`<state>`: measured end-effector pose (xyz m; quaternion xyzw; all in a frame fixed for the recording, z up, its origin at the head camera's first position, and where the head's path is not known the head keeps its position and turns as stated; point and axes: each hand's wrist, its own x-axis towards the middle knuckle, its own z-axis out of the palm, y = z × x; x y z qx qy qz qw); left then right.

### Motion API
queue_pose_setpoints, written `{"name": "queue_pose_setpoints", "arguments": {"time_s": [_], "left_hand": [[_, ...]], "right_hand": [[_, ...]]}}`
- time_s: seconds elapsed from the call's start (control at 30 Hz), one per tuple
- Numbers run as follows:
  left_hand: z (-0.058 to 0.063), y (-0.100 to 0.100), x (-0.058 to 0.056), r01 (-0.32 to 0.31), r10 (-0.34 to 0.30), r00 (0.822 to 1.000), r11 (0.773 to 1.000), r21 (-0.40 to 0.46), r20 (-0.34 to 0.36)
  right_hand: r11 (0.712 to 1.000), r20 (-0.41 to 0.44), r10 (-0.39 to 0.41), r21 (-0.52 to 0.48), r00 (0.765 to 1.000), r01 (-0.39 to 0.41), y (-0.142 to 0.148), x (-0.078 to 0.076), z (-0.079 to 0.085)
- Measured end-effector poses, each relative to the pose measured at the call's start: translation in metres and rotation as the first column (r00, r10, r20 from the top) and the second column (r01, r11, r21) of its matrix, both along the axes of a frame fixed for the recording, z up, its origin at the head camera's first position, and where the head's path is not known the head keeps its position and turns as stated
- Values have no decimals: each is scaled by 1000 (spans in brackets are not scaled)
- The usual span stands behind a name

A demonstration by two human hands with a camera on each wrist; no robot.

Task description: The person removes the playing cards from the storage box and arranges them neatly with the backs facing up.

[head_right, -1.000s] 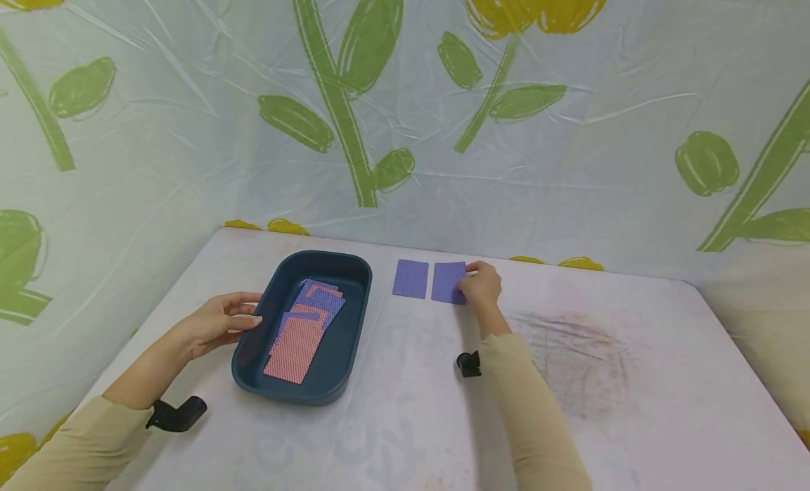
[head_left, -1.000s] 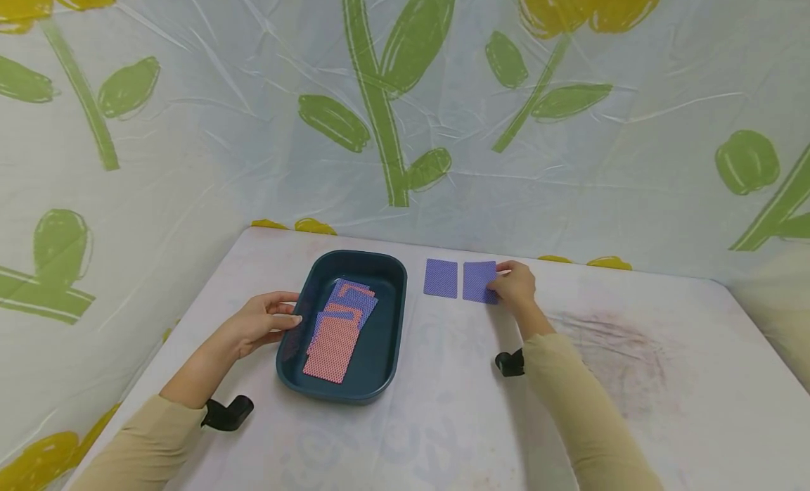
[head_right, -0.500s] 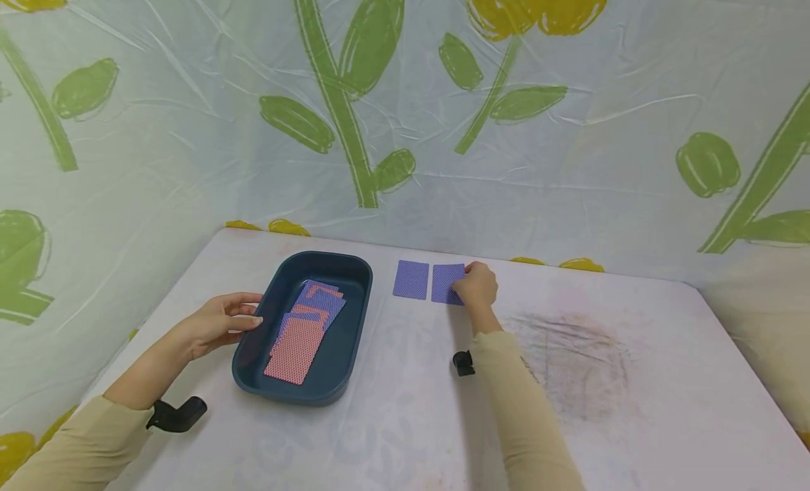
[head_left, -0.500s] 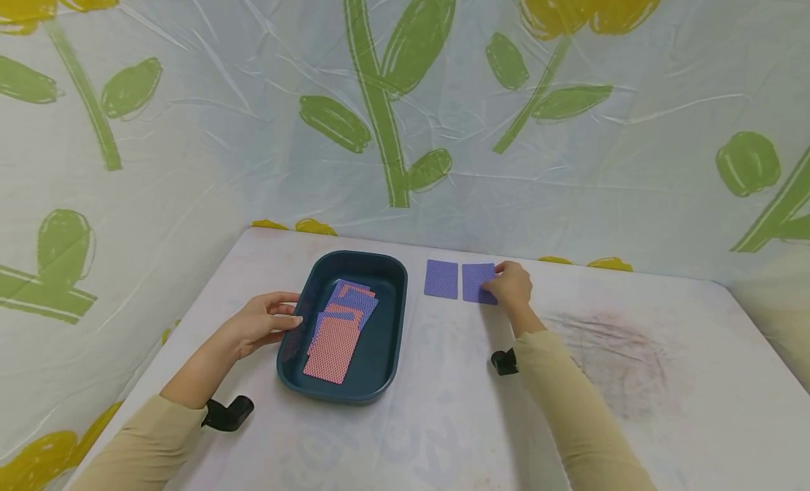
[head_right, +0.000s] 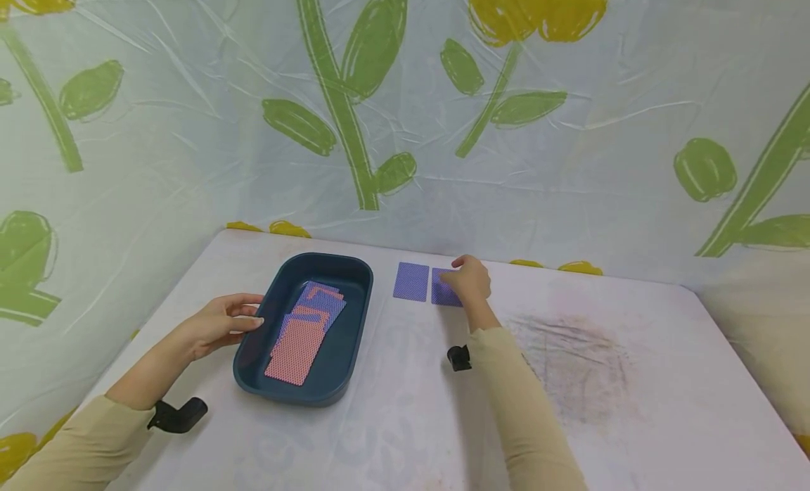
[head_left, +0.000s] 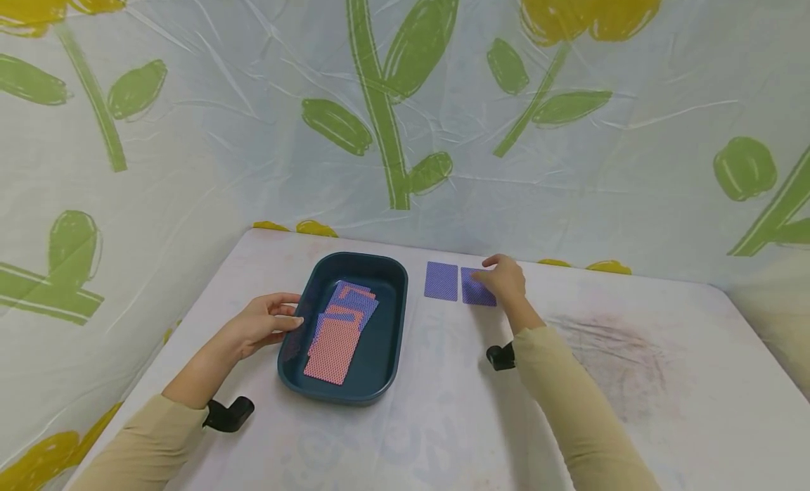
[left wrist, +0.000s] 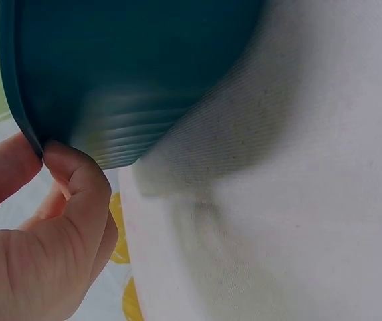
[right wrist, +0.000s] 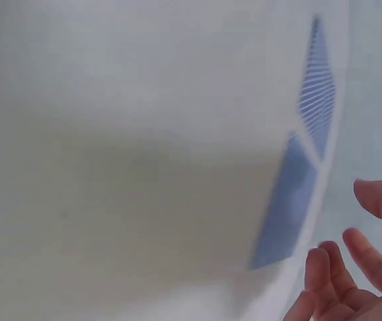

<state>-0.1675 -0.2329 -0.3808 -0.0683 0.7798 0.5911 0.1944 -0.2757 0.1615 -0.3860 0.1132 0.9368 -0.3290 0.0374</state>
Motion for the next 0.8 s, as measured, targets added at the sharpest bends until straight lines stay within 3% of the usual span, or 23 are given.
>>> {"name": "queue_pose_setpoints", "arguments": {"time_s": [0.23, 0.5, 0.8], "left_hand": [[0, 0, 0, 2, -2, 1000, 1000, 4, 0], [0, -1, -1, 5, -5, 1000, 1000, -8, 1], [0, 0, 0, -3, 3, 1000, 1000, -10, 0]], "right_hand": [[982, -22, 101, -160, 995, -103, -26, -1, 22], [916, 53, 221, -353, 974, -188, -61, 4, 41], [865, 55, 322, -422, 945, -271, -99, 14, 54]]}}
